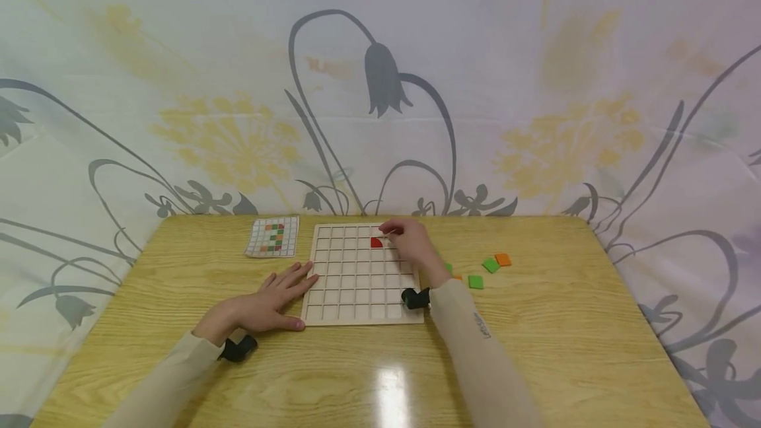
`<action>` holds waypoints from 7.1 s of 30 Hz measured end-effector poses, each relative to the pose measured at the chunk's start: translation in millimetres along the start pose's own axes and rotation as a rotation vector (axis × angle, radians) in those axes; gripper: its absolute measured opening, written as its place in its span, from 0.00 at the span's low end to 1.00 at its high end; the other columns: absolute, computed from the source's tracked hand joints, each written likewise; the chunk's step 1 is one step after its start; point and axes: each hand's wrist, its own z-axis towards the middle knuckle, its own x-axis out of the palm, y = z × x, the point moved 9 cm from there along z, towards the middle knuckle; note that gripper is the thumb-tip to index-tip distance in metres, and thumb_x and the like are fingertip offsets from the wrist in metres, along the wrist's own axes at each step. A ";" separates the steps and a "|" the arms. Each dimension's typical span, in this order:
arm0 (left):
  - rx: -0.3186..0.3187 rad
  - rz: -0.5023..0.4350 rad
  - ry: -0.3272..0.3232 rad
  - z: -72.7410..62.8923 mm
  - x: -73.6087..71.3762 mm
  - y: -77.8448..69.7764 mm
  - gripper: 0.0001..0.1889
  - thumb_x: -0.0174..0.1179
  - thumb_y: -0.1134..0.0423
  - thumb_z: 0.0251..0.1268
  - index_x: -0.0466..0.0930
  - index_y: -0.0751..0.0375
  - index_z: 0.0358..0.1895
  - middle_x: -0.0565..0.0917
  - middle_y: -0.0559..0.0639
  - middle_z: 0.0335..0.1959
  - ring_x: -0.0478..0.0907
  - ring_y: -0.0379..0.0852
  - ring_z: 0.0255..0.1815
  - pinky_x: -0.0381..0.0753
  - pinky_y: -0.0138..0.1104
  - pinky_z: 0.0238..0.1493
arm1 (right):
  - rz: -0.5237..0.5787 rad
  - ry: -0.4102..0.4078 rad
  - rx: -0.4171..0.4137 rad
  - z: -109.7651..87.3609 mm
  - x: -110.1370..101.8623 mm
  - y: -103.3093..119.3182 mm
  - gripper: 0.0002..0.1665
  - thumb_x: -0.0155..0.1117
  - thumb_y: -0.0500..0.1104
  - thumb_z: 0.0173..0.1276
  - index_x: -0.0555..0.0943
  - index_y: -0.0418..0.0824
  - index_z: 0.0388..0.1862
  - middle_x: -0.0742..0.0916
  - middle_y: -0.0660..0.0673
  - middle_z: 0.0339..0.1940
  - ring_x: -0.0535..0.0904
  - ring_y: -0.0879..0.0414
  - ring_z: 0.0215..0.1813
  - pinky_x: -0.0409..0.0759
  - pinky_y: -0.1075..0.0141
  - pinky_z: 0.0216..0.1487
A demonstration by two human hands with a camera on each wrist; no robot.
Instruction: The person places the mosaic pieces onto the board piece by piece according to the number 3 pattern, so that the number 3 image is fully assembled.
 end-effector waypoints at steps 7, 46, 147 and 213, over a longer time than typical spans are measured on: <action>0.022 -0.006 -0.015 0.4 -0.3 -0.8 0.45 0.58 0.46 0.72 0.43 0.55 0.82 0.34 0.56 0.82 0.28 0.58 0.80 0.30 0.62 0.72 | -0.008 -0.047 -0.025 -8.2 -16.7 -5.9 0.15 0.56 0.34 0.75 0.83 0.36 0.56 0.85 0.41 0.54 0.78 0.44 0.59 0.77 0.51 0.58; 0.038 -0.090 -0.057 -1.5 2.5 3.5 0.45 0.58 0.47 0.72 0.41 0.57 0.82 0.31 0.54 0.82 0.24 0.57 0.80 0.24 0.61 0.71 | -0.144 0.028 -0.023 -52.8 -57.4 -51.8 0.23 0.64 0.34 0.70 0.77 0.31 0.63 0.83 0.34 0.58 0.80 0.40 0.54 0.78 0.49 0.54; 0.052 -0.144 -0.108 -0.5 1.3 1.8 0.46 0.62 0.50 0.69 0.45 0.59 0.81 0.36 0.57 0.82 0.28 0.59 0.80 0.26 0.63 0.71 | -0.168 -0.028 -0.174 2.7 33.4 20.5 0.11 0.66 0.33 0.65 0.88 0.39 0.46 0.83 0.45 0.45 0.78 0.52 0.42 0.79 0.57 0.45; 0.047 -0.125 -0.109 -1.6 2.1 2.4 0.45 0.61 0.50 0.70 0.45 0.60 0.81 0.36 0.58 0.82 0.28 0.61 0.80 0.26 0.64 0.70 | -0.096 -0.058 -0.160 -11.7 -18.5 30.3 0.16 0.61 0.36 0.74 0.83 0.33 0.57 0.85 0.40 0.52 0.82 0.46 0.48 0.81 0.55 0.46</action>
